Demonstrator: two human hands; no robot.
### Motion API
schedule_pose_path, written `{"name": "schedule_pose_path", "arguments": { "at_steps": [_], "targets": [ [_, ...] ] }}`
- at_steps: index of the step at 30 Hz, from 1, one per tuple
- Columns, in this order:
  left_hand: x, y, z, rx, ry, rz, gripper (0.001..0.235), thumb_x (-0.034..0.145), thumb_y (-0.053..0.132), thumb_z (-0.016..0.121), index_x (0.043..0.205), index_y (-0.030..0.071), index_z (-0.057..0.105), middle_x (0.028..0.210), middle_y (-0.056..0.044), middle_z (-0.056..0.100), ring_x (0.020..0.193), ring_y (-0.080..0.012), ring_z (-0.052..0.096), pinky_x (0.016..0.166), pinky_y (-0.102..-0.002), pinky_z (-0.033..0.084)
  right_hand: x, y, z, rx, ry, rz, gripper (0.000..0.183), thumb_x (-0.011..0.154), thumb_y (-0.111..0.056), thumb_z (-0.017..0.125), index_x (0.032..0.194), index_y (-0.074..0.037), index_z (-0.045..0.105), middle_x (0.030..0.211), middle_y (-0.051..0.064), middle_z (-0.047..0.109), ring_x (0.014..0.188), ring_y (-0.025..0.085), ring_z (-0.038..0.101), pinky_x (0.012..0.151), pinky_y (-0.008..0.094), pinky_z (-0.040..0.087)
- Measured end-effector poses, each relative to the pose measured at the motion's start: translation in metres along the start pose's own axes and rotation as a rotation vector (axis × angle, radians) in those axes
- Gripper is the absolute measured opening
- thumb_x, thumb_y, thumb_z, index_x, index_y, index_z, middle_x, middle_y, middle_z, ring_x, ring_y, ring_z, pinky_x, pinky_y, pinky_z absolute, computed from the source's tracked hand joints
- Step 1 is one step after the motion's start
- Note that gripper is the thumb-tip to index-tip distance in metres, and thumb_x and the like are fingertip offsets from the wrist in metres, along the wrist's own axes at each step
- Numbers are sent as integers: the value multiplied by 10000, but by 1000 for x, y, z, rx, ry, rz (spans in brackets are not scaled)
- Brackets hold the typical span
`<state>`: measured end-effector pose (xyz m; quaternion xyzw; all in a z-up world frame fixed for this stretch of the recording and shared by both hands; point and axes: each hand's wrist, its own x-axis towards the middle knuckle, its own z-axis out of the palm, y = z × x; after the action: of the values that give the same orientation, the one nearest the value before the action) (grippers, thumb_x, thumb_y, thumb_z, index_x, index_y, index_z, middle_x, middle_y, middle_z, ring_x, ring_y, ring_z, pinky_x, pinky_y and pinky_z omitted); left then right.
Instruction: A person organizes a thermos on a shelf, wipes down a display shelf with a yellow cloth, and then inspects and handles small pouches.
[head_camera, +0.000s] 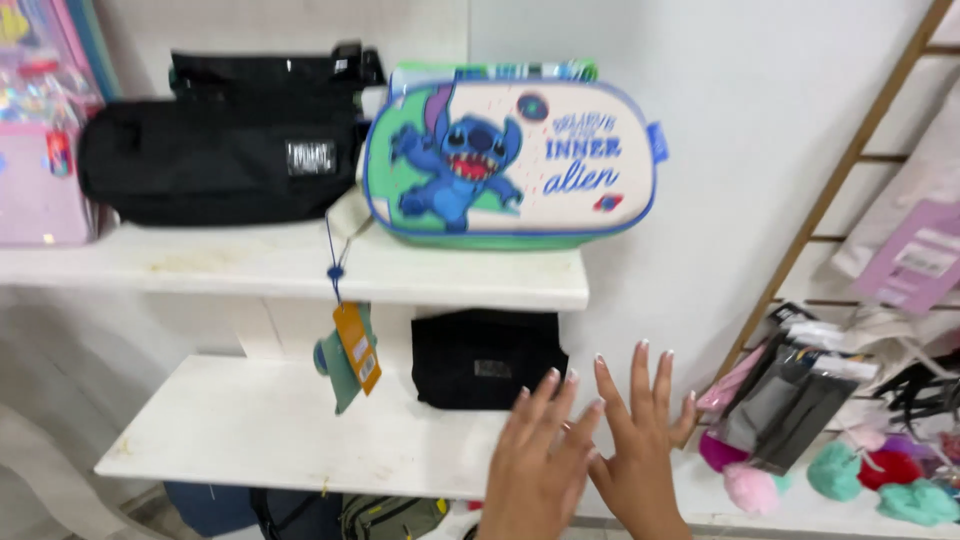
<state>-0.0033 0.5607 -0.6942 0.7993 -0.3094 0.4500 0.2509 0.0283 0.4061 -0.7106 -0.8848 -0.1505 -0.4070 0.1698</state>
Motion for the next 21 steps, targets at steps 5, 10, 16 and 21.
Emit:
{"name": "schedule_pose_path", "arguments": {
  "at_steps": [5,10,16,21],
  "targets": [
    [131,68,-25,-89,71,275,415,1120,313,552,1489,124,570,1511,-196,575,1401,-357,576,1074,-479,522,79,17,-112,-295,226,124,652,948,-515,467,1578,-367,389,1759,128,207,1626,369,184,1154,694,152],
    [312,142,-88,-269,28,252,410,1066,217,561,1449,73,566,1487,-233,582,1385,-415,572,1092,-516,486,196,27,-284,-224,244,173,691,908,-349,535,1582,-282,394,1775,141,139,1653,390,84,1139,711,116],
    [519,226,-135,-369,3,205,391,1062,255,556,1427,126,609,1516,-184,563,1411,-377,546,1069,-542,468,337,49,-471,-266,164,282,1193,500,-30,685,1603,-305,324,1778,131,55,1645,388,-23,1127,698,66],
    [650,278,-160,-508,-31,150,444,1065,283,553,1439,45,568,1526,-219,531,1426,-431,496,1110,-523,447,421,66,-587,-196,214,333,773,878,-447,593,1597,-279,365,1771,88,107,1642,367,29,1140,717,72]
  ]
}}
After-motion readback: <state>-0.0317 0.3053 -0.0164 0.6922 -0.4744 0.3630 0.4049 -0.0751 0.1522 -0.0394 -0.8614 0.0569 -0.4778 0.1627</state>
